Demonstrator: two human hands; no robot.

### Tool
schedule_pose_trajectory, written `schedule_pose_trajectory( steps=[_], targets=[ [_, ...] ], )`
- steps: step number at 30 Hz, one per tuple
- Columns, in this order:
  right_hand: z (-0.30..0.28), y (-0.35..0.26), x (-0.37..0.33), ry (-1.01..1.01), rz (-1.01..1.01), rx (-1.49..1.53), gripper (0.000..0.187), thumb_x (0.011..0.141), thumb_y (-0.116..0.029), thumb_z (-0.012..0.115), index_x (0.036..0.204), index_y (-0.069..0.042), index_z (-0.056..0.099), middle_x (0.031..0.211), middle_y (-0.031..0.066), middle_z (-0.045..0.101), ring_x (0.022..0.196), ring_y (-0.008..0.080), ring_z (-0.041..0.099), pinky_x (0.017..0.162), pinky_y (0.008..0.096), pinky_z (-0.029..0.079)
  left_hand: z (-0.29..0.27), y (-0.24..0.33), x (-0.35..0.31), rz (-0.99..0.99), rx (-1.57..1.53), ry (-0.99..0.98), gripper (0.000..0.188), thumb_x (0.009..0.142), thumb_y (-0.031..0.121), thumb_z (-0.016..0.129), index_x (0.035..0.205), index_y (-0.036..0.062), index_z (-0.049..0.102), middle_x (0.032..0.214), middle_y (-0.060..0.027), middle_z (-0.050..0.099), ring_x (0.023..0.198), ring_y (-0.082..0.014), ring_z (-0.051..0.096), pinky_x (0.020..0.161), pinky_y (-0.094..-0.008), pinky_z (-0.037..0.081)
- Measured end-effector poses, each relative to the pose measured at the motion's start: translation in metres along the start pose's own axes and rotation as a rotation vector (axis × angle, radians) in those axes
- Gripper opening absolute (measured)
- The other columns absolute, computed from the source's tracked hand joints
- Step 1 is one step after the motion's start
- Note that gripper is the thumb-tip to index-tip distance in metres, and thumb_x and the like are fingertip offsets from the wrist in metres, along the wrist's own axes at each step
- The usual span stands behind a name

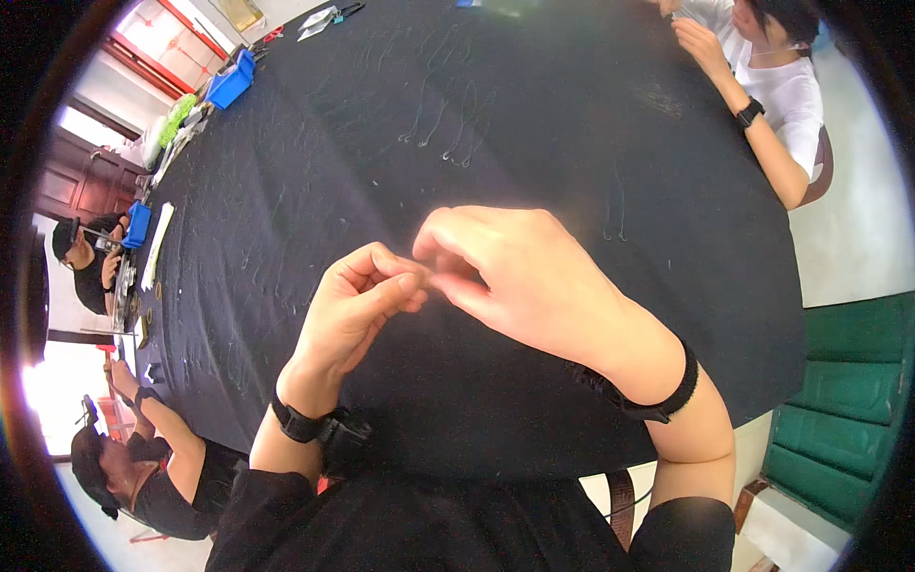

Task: The person picks up a fishing hook and a line, threads the line through the hook's eye, and wraps it around the hook to tie a knot. They then pull the line to tighten the knot and place the finished assembly onto the table.

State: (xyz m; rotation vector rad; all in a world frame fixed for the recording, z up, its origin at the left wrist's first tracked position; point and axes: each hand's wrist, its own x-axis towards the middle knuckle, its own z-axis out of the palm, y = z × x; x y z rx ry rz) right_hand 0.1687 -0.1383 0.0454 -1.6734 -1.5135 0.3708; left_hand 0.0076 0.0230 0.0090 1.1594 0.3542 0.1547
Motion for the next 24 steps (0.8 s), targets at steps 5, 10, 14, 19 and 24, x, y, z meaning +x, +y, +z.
schedule_pose_trajectory(
  steps=[5, 10, 14, 19, 24],
  targets=[
    [0.007, 0.005, 0.004, 0.056, -0.13, -0.082, 0.014, 0.081, -0.001, 0.076, 0.094, -0.004, 0.069, 0.081, 0.0055, 0.064, 0.07, 0.0196, 0.066, 0.062, 0.0303, 0.053, -0.007, -0.003, 0.002, -0.059, -0.07, -0.018, 0.007, 0.097, 0.009, 0.07, 0.097, 0.0033, 0.066, 0.102, -0.0095, 0.073, 0.092, -0.0137, 0.07, 0.084, -0.0288, 0.058],
    [0.009, 0.014, 0.005, 0.05, -0.179, -0.136, 0.012, 0.081, -0.007, 0.075, 0.088, -0.006, 0.066, 0.082, 0.0071, 0.06, 0.074, 0.0253, 0.064, 0.064, 0.0365, 0.052, -0.006, -0.007, 0.005, -0.109, -0.127, 0.012, 0.003, 0.098, 0.004, 0.066, 0.098, 0.0033, 0.063, 0.096, -0.0063, 0.07, 0.086, -0.0131, 0.071, 0.079, -0.0249, 0.061],
    [0.01, 0.02, 0.006, 0.053, -0.215, -0.17, 0.012, 0.081, -0.01, 0.074, 0.087, -0.006, 0.064, 0.081, 0.0084, 0.056, 0.075, 0.0282, 0.062, 0.065, 0.0398, 0.05, -0.007, -0.008, 0.006, -0.124, -0.158, 0.013, 0.003, 0.098, 0.004, 0.066, 0.098, 0.0034, 0.063, 0.097, -0.0077, 0.07, 0.086, -0.014, 0.072, 0.078, -0.0252, 0.062],
    [0.011, 0.021, 0.007, 0.082, -0.211, -0.206, 0.013, 0.077, -0.002, 0.077, 0.084, -0.005, 0.066, 0.079, 0.0046, 0.06, 0.073, 0.0224, 0.062, 0.062, 0.034, 0.05, -0.007, -0.006, 0.005, -0.108, -0.088, -0.009, 0.007, 0.099, 0.009, 0.067, 0.102, 0.0021, 0.068, 0.106, -0.0153, 0.074, 0.091, -0.0154, 0.072, 0.083, -0.0281, 0.059],
    [0.01, 0.019, 0.005, 0.073, -0.214, -0.247, 0.015, 0.075, -0.001, 0.076, 0.084, -0.006, 0.064, 0.079, 0.005, 0.058, 0.073, 0.0238, 0.06, 0.063, 0.0353, 0.049, -0.004, -0.003, 0.004, -0.094, -0.021, 0.024, 0.012, 0.099, 0.011, 0.068, 0.104, -0.0001, 0.07, 0.105, -0.0137, 0.075, 0.09, -0.0158, 0.072, 0.082, -0.0284, 0.059]
  ],
)
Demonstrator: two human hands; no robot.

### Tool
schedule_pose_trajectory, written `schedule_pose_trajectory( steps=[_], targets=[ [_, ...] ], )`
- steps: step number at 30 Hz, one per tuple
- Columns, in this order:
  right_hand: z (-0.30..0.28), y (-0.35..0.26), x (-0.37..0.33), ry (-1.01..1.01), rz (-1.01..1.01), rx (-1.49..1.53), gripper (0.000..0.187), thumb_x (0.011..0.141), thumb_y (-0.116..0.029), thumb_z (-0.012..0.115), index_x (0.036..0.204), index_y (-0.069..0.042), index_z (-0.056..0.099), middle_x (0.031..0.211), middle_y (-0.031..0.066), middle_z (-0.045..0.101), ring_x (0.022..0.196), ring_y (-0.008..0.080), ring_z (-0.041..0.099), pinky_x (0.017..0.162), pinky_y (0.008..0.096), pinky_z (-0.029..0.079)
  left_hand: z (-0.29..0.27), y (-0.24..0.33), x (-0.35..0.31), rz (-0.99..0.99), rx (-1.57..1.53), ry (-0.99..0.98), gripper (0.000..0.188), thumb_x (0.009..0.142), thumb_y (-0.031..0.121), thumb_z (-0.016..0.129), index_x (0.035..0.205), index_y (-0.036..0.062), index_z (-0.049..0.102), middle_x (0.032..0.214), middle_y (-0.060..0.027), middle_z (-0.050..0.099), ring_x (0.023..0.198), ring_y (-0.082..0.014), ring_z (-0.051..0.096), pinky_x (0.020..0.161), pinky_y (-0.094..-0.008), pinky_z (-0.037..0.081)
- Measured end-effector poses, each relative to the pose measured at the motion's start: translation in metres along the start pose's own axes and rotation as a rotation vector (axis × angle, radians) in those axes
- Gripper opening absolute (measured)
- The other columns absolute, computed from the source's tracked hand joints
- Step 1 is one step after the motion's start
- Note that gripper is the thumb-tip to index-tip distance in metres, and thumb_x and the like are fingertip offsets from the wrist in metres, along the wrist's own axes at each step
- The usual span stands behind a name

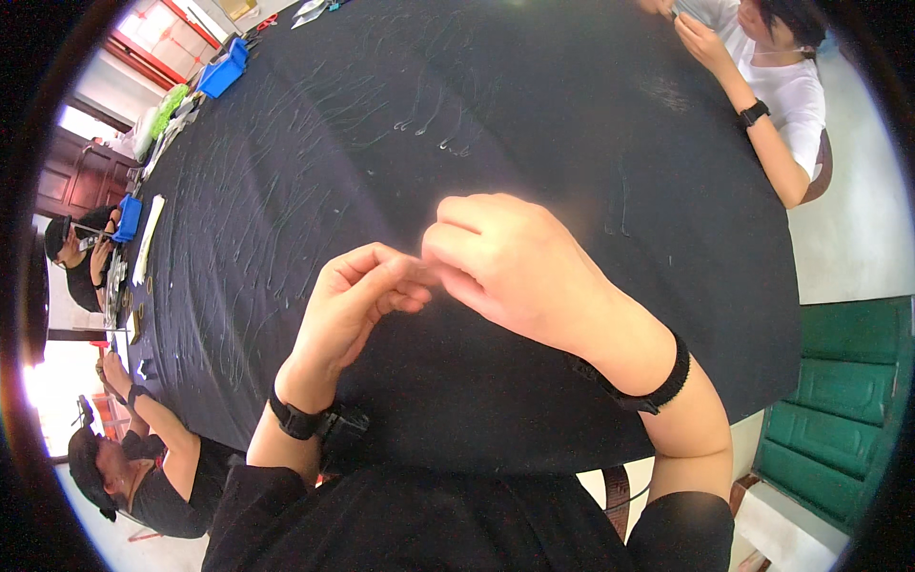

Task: The person picks up a fishing hook and a line, threads the line through the hook's eye, and wraps it around the hook to tie a knot. They then pull the line to tighten the knot and place the finished assembly onto the table.

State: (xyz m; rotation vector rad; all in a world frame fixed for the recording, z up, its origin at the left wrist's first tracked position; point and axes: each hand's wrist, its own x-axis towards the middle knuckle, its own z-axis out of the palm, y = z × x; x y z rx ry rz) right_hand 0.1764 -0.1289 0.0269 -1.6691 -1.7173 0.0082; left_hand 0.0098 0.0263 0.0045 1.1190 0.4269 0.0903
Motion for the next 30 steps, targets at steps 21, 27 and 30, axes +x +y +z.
schedule_pose_trajectory(
  steps=[21, 27, 30],
  targets=[
    [-0.093, -0.069, -0.008, 0.444, -0.355, -0.253, 0.021, 0.076, -0.011, 0.078, 0.095, -0.009, 0.07, 0.092, 0.007, 0.067, 0.078, 0.0257, 0.066, 0.067, 0.0357, 0.053, 0.011, -0.003, -0.009, 0.173, 0.512, 0.01, 0.015, 0.098, 0.013, 0.069, 0.101, -0.0014, 0.069, 0.097, -0.0062, 0.074, 0.089, -0.0102, 0.07, 0.079, -0.0252, 0.057],
    [-0.095, -0.099, -0.041, 0.288, -0.602, -0.405, 0.024, 0.076, -0.01, 0.079, 0.098, -0.009, 0.069, 0.096, 0.0072, 0.067, 0.081, 0.0251, 0.065, 0.069, 0.0356, 0.052, 0.014, -0.005, -0.006, 0.213, 0.557, -0.049, 0.015, 0.098, 0.014, 0.069, 0.101, -0.0002, 0.069, 0.095, -0.0045, 0.073, 0.088, -0.0088, 0.069, 0.077, -0.0243, 0.056],
    [-0.088, -0.1, -0.044, 0.214, -0.625, -0.36, 0.026, 0.076, -0.01, 0.079, 0.1, -0.009, 0.068, 0.097, 0.0073, 0.066, 0.083, 0.0247, 0.065, 0.07, 0.0355, 0.052, 0.019, -0.005, -0.007, 0.163, 0.588, -0.053, 0.015, 0.098, 0.015, 0.07, 0.099, 0.0002, 0.069, 0.091, -0.0029, 0.072, 0.085, -0.007, 0.066, 0.075, -0.0234, 0.054]
  ],
)
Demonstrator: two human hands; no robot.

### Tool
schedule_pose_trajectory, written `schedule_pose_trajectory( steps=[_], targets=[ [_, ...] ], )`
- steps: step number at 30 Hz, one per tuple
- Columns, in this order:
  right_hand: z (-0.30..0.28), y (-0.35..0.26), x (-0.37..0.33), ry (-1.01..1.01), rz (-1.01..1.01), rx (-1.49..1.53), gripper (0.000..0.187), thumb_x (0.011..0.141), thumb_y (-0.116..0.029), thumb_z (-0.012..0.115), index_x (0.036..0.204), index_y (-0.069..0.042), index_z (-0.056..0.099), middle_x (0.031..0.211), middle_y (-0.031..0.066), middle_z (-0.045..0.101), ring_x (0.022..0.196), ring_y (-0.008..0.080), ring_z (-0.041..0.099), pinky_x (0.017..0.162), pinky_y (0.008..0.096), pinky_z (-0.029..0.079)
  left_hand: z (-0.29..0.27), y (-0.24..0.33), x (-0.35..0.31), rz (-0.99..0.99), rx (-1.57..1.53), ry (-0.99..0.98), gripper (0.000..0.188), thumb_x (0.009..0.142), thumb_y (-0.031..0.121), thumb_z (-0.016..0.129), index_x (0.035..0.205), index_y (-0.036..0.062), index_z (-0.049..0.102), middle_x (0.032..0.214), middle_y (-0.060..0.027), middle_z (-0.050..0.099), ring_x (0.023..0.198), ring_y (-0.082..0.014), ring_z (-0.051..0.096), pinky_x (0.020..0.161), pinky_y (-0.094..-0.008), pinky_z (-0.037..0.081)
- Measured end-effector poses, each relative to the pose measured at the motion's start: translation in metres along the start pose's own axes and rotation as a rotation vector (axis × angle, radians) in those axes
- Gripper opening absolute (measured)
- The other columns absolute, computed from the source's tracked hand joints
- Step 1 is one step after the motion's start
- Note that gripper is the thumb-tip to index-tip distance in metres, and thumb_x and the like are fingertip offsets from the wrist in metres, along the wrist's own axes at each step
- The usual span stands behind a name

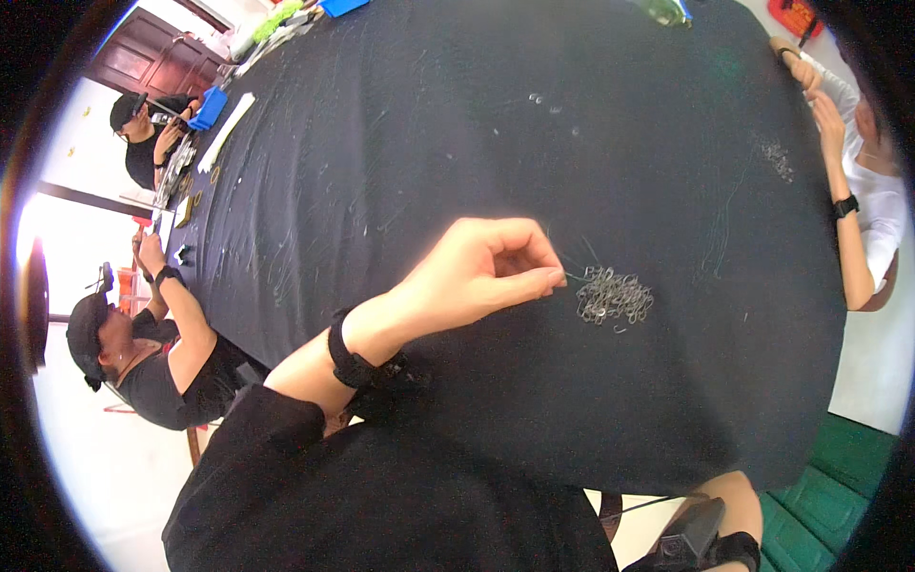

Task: The person picks up a fishing hook and a line, threads the line through the hook's eye, and wraps it around the hook to tie a knot. They then pull the line to tighten the knot and place the finished assembly onto the table.

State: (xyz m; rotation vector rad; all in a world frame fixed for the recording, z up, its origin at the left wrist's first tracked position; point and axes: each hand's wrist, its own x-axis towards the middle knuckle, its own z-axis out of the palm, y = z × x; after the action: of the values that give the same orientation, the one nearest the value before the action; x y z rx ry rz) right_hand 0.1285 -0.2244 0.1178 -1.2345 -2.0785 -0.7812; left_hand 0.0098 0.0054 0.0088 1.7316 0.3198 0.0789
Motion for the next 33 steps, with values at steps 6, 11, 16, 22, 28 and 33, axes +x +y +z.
schedule_pose_trajectory(
  steps=[6, 11, 16, 22, 28, 33],
  targets=[
    [0.012, 0.015, -0.002, -0.104, 0.066, 0.035, 0.03, 0.076, -0.01, 0.08, 0.103, -0.009, 0.066, 0.101, 0.0074, 0.065, 0.086, 0.024, 0.064, 0.073, 0.0354, 0.052, -0.011, 0.014, -0.019, 0.005, 0.052, 0.035, 0.013, 0.096, 0.013, 0.072, 0.097, 0.0, 0.069, 0.09, -0.0027, 0.071, 0.084, -0.007, 0.066, 0.074, -0.0237, 0.054],
    [0.029, 0.044, -0.006, -0.238, 0.222, 0.027, 0.033, 0.077, -0.01, 0.08, 0.106, -0.008, 0.065, 0.104, 0.0076, 0.065, 0.089, 0.0234, 0.063, 0.075, 0.0353, 0.052, -0.042, 0.023, -0.049, -0.043, 0.05, 0.17, 0.011, 0.096, 0.012, 0.071, 0.1, 0.001, 0.07, 0.093, -0.0034, 0.073, 0.085, -0.0075, 0.068, 0.075, -0.0227, 0.054],
    [0.053, 0.075, -0.013, -0.373, 0.348, -0.016, 0.036, 0.077, -0.01, 0.081, 0.109, -0.008, 0.064, 0.107, 0.0077, 0.064, 0.092, 0.0229, 0.062, 0.077, 0.0352, 0.051, -0.093, 0.034, -0.087, 0.046, 0.167, 0.424, 0.011, 0.099, 0.012, 0.067, 0.099, 0.0021, 0.069, 0.097, -0.0067, 0.074, 0.083, -0.0099, 0.069, 0.074, -0.0242, 0.055],
    [0.072, 0.105, -0.02, -0.451, 0.439, -0.045, 0.04, 0.077, -0.01, 0.081, 0.112, -0.008, 0.062, 0.11, 0.0079, 0.063, 0.095, 0.0222, 0.061, 0.079, 0.0351, 0.051, -0.193, 0.085, -0.16, 0.157, 0.461, 0.807, 0.017, 0.101, 0.019, 0.065, 0.103, 0.0027, 0.071, 0.101, -0.0067, 0.074, 0.09, -0.0105, 0.066, 0.084, -0.0265, 0.054],
    [0.091, 0.125, -0.023, -0.513, 0.488, -0.089, 0.044, 0.077, -0.01, 0.082, 0.116, -0.008, 0.06, 0.113, 0.0081, 0.062, 0.098, 0.0215, 0.06, 0.081, 0.035, 0.051, -0.27, 0.115, -0.237, -0.029, 0.657, 1.104, 0.026, 0.1, 0.032, 0.067, 0.107, 0.0077, 0.072, 0.104, -0.0036, 0.073, 0.095, -0.009, 0.063, 0.089, -0.0271, 0.049],
    [0.098, 0.138, -0.03, -0.521, 0.503, -0.124, 0.047, 0.078, -0.01, 0.082, 0.119, -0.007, 0.059, 0.116, 0.0082, 0.062, 0.101, 0.0209, 0.06, 0.083, 0.0349, 0.051, -0.317, 0.097, -0.269, -0.203, 0.731, 1.129, 0.03, 0.098, 0.036, 0.069, 0.11, 0.0084, 0.07, 0.1, -0.0004, 0.07, 0.09, -0.0067, 0.061, 0.08, -0.0221, 0.048]
  ],
)
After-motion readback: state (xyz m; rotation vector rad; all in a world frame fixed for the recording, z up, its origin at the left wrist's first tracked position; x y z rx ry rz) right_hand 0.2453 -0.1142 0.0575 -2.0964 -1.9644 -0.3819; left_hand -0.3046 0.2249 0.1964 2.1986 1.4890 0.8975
